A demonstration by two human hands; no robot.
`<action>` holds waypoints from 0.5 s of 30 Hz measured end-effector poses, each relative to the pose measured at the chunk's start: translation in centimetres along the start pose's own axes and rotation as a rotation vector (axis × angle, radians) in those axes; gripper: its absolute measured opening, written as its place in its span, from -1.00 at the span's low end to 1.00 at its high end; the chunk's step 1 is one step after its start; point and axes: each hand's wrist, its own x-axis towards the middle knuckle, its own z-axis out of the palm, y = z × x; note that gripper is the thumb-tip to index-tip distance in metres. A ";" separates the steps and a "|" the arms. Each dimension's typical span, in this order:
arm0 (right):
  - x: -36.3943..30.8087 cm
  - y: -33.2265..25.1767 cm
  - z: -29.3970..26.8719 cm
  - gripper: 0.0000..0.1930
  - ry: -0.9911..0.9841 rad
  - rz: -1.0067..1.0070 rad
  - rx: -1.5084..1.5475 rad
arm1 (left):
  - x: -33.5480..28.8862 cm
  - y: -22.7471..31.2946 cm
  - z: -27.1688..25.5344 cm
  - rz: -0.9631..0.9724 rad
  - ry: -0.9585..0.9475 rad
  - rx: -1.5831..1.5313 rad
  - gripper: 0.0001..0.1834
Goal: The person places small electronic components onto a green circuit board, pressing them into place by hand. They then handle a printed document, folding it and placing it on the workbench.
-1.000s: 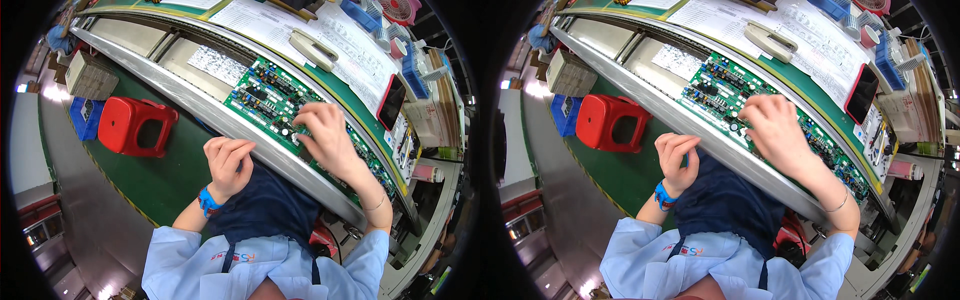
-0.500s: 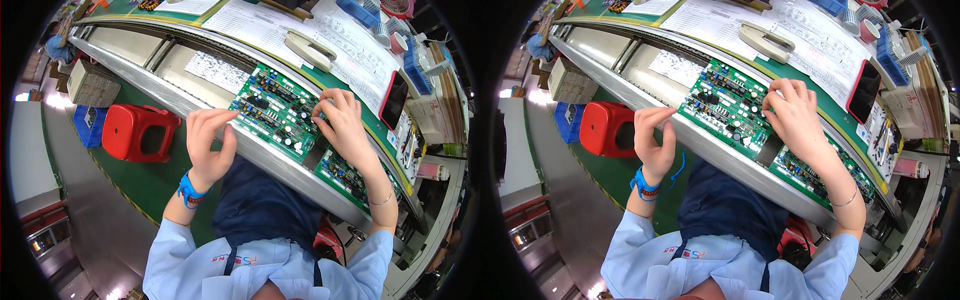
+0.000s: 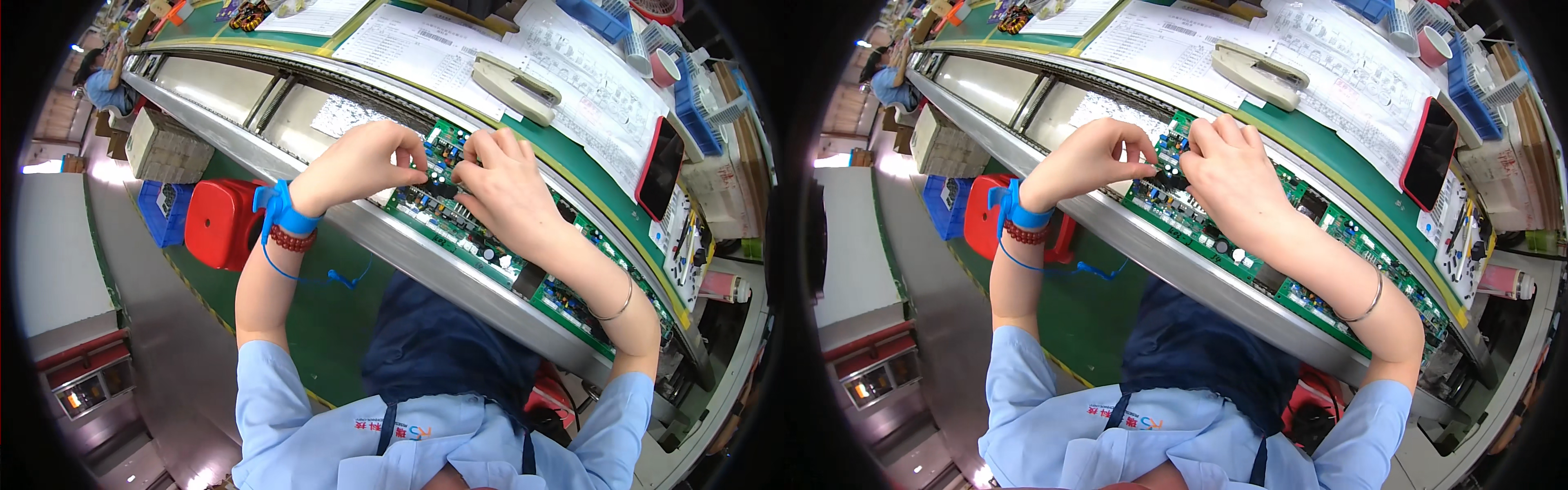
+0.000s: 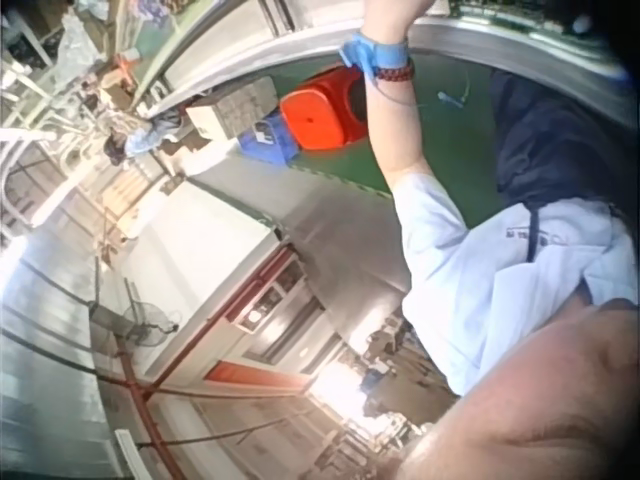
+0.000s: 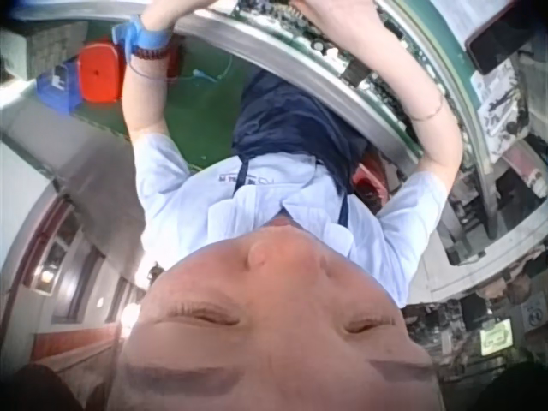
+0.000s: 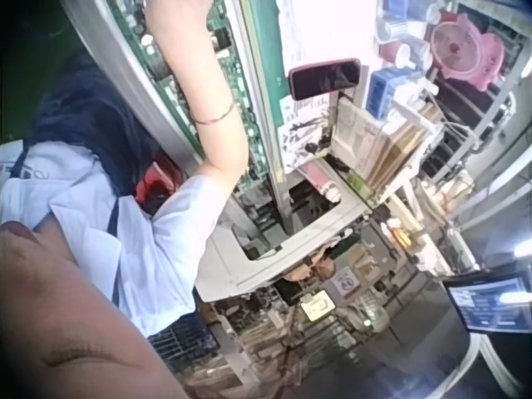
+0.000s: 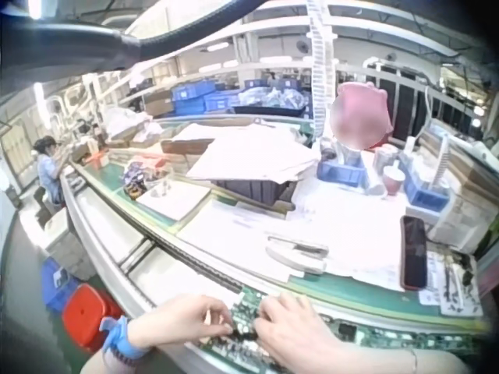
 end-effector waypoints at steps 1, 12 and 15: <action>0.1 0.0 0.1 -0.83 -0.006 0.005 -0.007 | 0.4 0.0 -0.3 -0.014 -0.050 -0.008 -0.85; -0.4 0.5 0.6 -0.82 -0.031 0.025 0.052 | 2.2 -0.2 0.8 0.070 -0.154 0.040 -0.87; -0.6 0.7 0.6 -0.81 -0.035 0.036 0.072 | 2.4 0.1 1.0 0.067 -0.191 0.023 -0.89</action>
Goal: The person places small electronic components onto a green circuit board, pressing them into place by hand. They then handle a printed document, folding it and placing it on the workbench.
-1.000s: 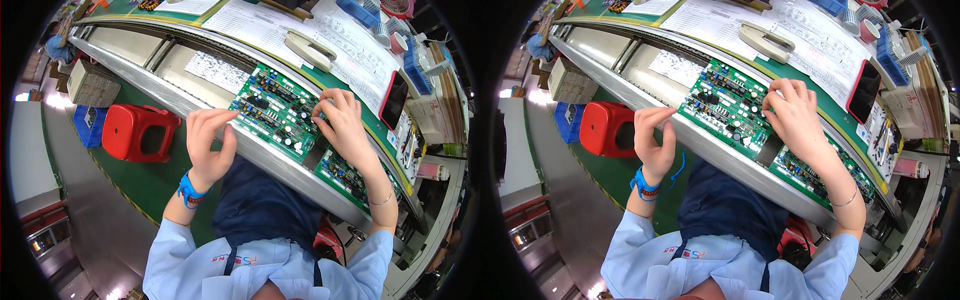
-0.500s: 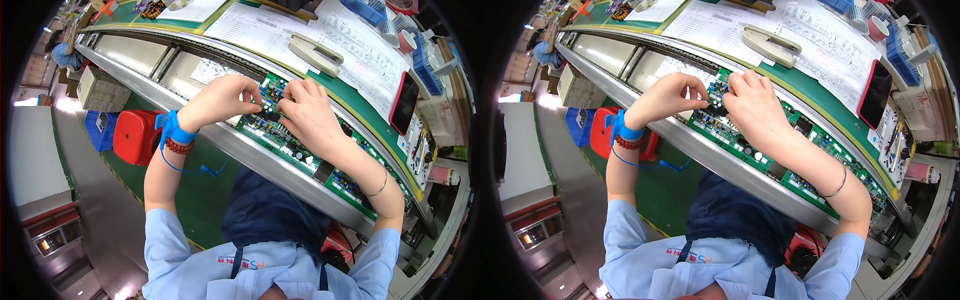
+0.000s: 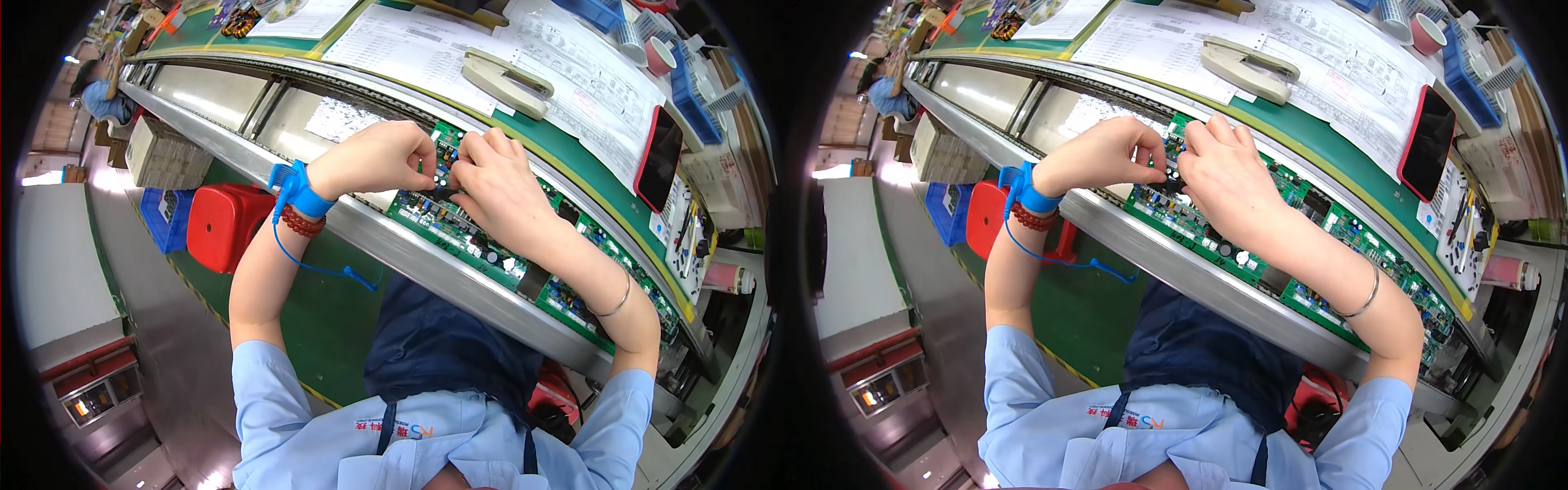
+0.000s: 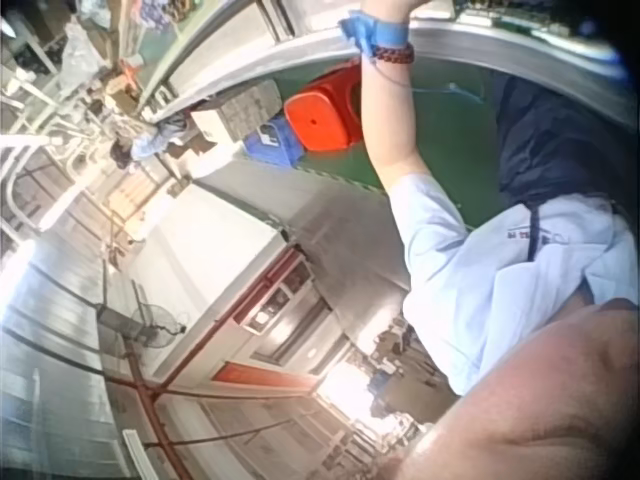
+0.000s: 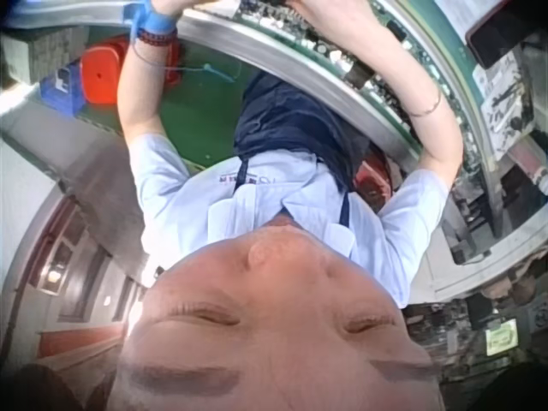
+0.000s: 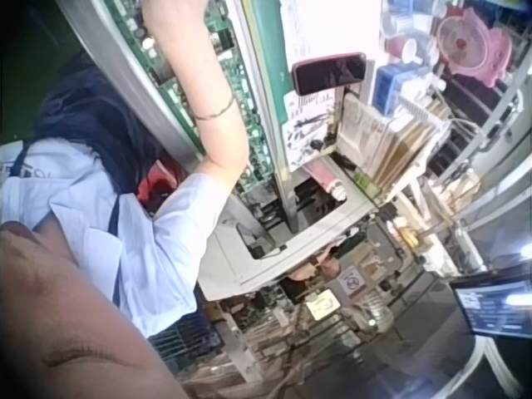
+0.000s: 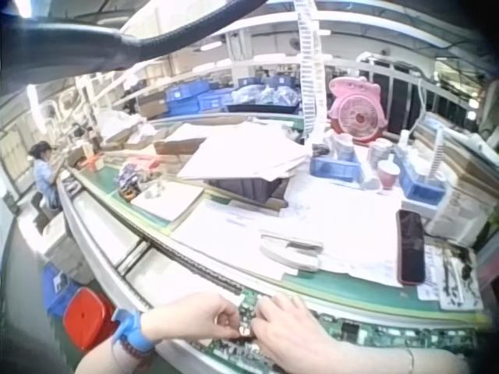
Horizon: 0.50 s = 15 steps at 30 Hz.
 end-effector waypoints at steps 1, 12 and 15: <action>-0.1 0.0 0.0 -0.82 -0.001 0.004 0.007 | 0.1 0.1 0.0 -0.006 -0.016 -0.010 -0.89; -7.0 1.1 -8.4 -0.85 0.105 0.272 0.306 | -0.3 2.4 -1.1 0.138 0.034 -0.143 -0.87; -12.7 1.6 -12.0 -0.69 0.200 0.304 0.258 | -2.1 4.4 -1.6 0.056 0.266 -0.136 -0.87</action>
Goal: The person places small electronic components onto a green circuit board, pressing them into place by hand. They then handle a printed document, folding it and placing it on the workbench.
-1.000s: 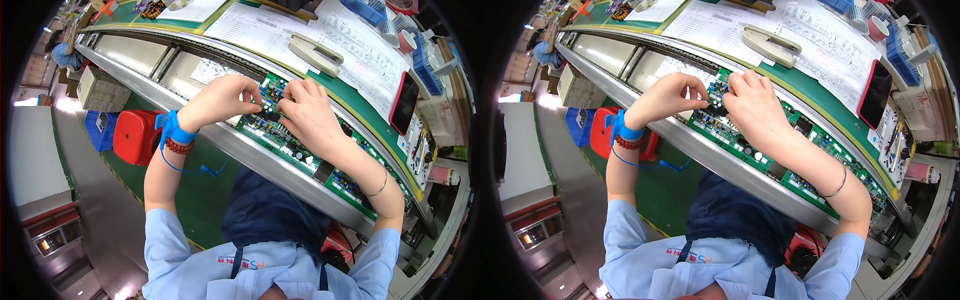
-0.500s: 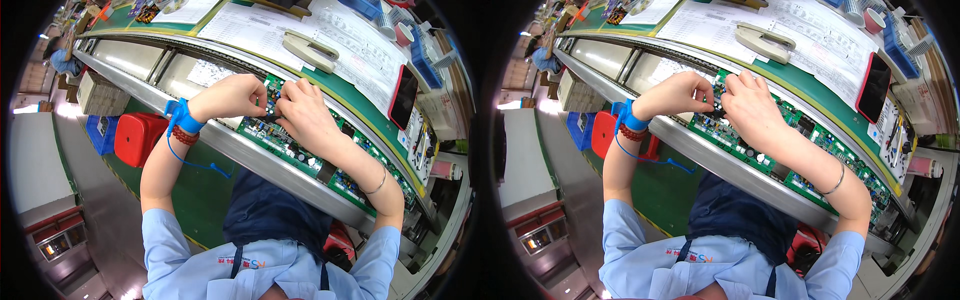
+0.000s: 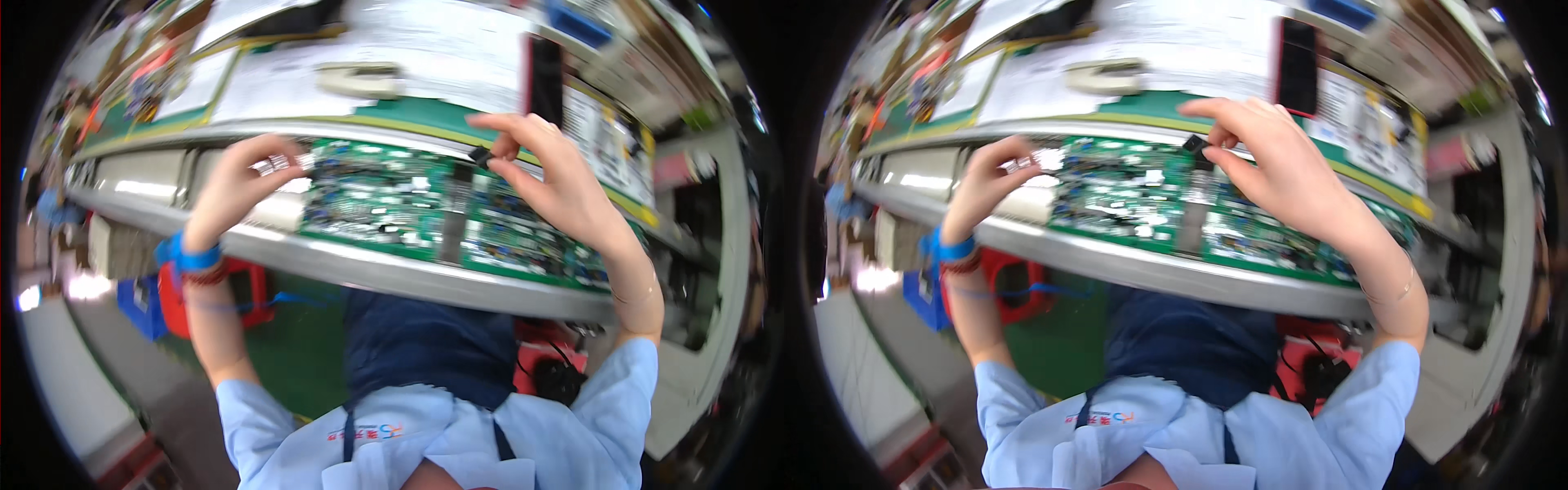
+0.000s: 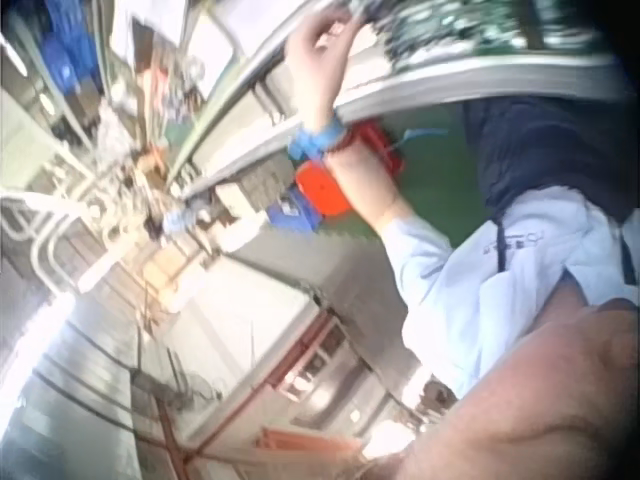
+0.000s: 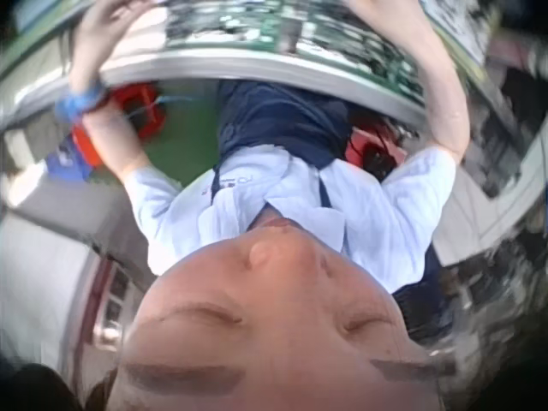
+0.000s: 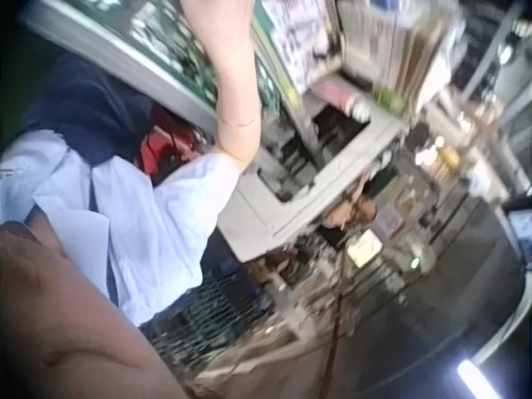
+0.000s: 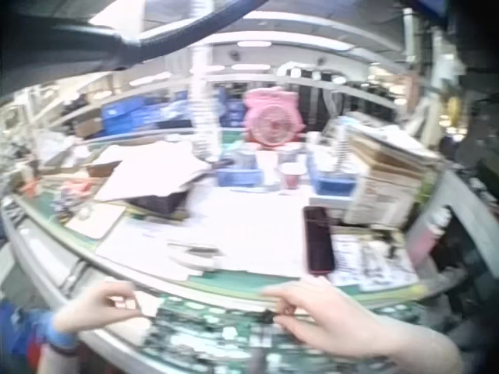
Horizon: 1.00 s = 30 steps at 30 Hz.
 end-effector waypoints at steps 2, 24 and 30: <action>-4.1 1.4 -3.4 -0.67 0.054 0.037 -0.117 | -0.2 1.1 0.7 -0.080 0.053 -0.127 -0.89; -31.3 9.7 -10.5 -0.88 0.280 0.420 -0.138 | 2.5 21.0 18.8 0.144 -0.278 -0.466 -0.79; -31.0 10.2 -9.8 -0.89 0.264 0.339 -0.269 | 2.6 20.9 19.9 0.210 -0.203 -0.436 -0.69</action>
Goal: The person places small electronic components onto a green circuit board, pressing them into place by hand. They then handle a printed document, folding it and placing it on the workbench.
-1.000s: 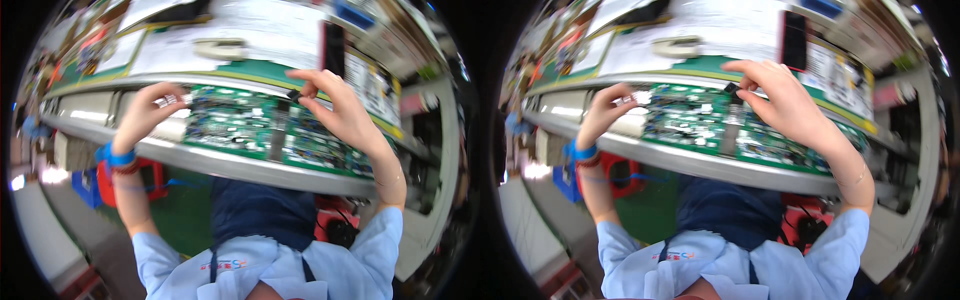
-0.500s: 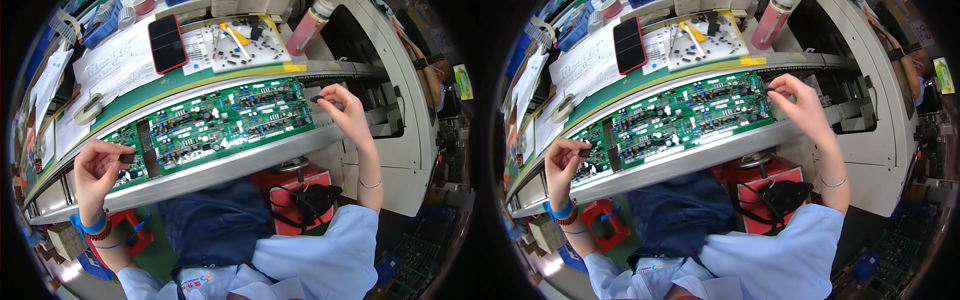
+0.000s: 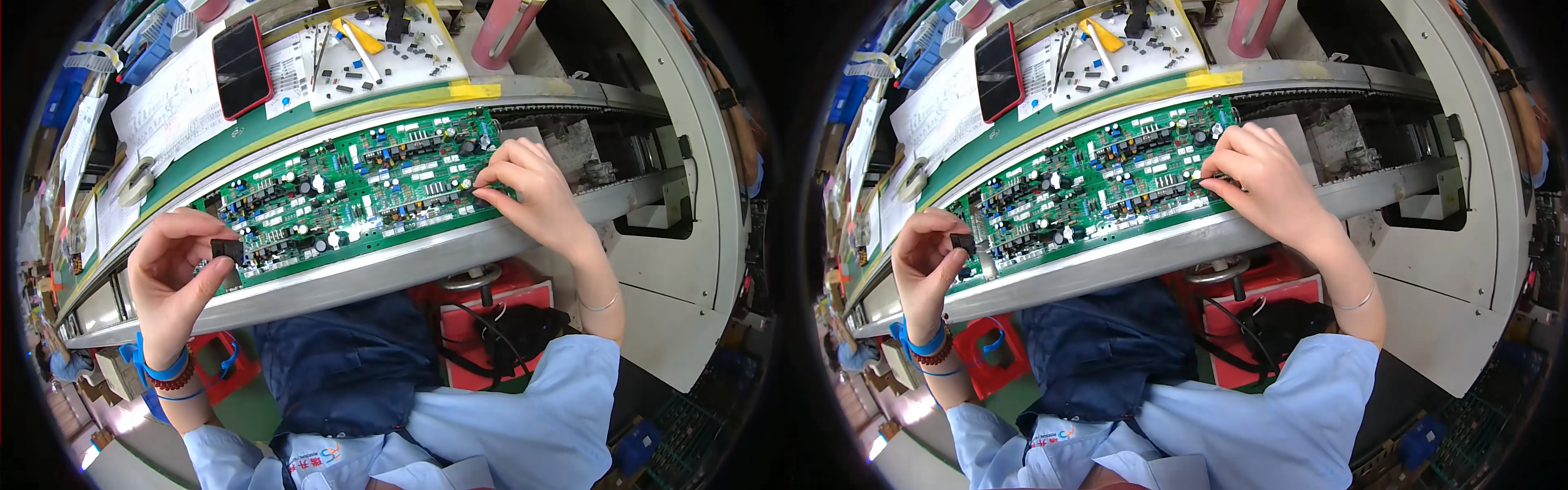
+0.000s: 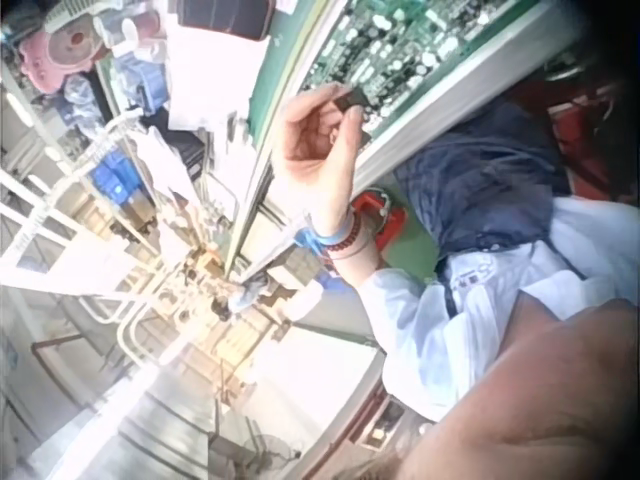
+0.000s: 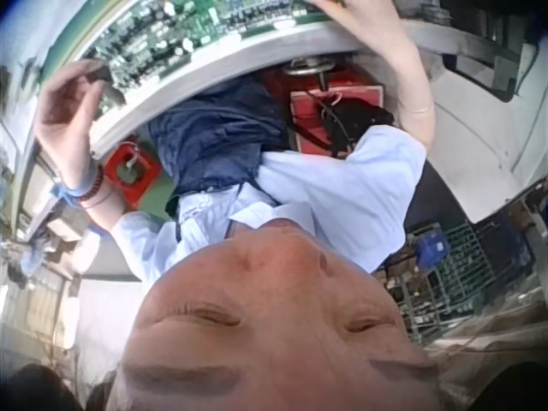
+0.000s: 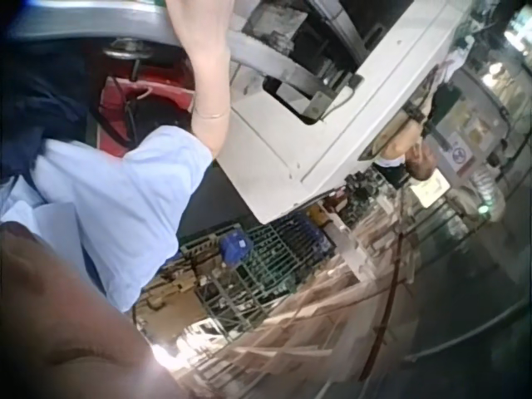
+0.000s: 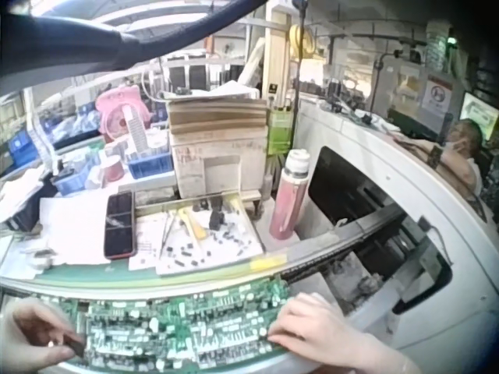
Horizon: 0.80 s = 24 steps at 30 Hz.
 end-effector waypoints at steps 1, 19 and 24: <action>0.1 0.0 0.2 -0.89 0.022 -0.039 -0.052 | -0.1 0.0 0.0 -0.010 0.009 0.002 -0.68; 0.0 -1.1 0.7 -0.89 0.025 -0.101 -0.244 | 0.2 -0.3 1.8 0.037 -0.048 0.064 -0.68; -0.1 -1.2 1.0 -0.87 0.043 -0.114 -0.263 | -0.1 -0.5 2.4 -0.007 -0.112 0.009 -0.76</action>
